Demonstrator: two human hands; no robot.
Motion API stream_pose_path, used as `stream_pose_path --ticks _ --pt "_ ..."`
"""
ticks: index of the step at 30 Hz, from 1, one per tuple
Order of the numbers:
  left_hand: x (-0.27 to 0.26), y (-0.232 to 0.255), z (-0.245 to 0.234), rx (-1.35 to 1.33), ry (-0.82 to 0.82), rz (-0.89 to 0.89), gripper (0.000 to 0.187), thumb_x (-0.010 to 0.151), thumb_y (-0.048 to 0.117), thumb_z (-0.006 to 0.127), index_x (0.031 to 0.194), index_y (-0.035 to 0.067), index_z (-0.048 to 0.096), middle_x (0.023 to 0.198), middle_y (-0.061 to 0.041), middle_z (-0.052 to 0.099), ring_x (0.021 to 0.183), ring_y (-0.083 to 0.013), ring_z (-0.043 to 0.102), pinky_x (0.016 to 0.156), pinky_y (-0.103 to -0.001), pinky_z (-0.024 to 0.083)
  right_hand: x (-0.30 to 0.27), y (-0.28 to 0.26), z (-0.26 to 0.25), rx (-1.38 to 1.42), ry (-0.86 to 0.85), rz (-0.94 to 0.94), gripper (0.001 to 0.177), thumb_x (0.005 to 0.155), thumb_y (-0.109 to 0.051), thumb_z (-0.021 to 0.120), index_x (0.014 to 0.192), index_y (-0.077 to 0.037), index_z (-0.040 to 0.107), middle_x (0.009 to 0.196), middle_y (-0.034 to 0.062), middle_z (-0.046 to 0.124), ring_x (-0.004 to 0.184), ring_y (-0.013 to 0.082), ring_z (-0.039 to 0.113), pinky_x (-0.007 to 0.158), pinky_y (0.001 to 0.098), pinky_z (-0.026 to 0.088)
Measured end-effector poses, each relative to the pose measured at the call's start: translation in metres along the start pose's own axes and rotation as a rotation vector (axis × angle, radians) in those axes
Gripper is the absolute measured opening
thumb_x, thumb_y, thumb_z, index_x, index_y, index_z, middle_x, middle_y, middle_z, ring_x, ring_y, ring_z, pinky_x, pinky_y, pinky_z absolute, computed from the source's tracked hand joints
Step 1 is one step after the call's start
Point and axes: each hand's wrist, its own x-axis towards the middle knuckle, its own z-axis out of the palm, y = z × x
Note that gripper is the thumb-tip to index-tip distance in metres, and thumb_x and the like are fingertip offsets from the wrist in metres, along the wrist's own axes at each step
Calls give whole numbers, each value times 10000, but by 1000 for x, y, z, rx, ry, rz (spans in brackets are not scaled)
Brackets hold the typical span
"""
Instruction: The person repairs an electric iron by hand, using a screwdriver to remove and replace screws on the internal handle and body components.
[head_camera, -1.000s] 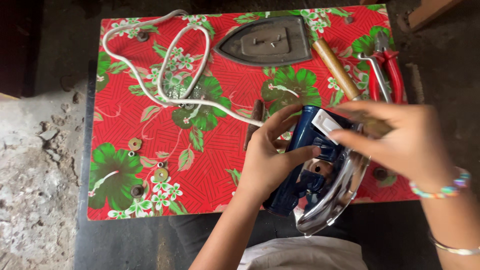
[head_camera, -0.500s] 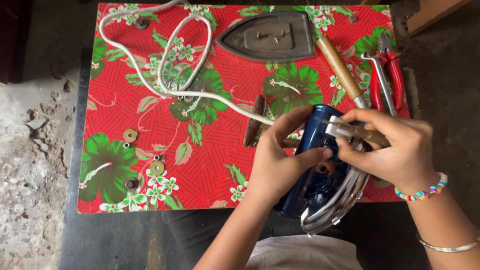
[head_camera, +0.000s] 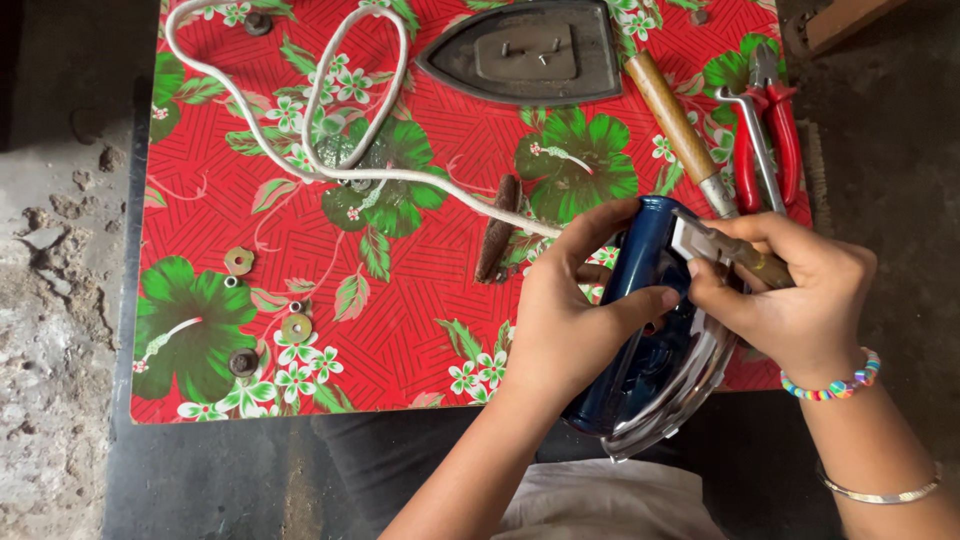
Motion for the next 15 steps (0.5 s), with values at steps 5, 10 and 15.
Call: stream_pose_path --ticks 5,10,15 --pt "-1 -1 2 -54 7 17 754 695 79 822 1404 0 580 1313 -124 680 862 -143 681 680 -291 623 5 -12 -4 53 -27 -12 244 882 -79 868 1064 26 744 982 70 772 823 67 723 761 203 572" --pt "-2 -3 4 19 22 42 747 708 98 826 1409 -2 588 1256 -129 721 876 -155 707 738 -295 615 12 -24 -10 57 -63 -18 252 890 -29 842 1113 45 748 1021 104 772 847 88 735 766 210 578" --pt "-3 -6 3 60 25 111 740 730 116 833 1420 -5 594 1255 -138 731 977 -167 735 865 -291 596 17 -32 -15 139 -102 5 223 930 -2 799 1140 48 742 1041 113 769 890 92 740 823 210 590"
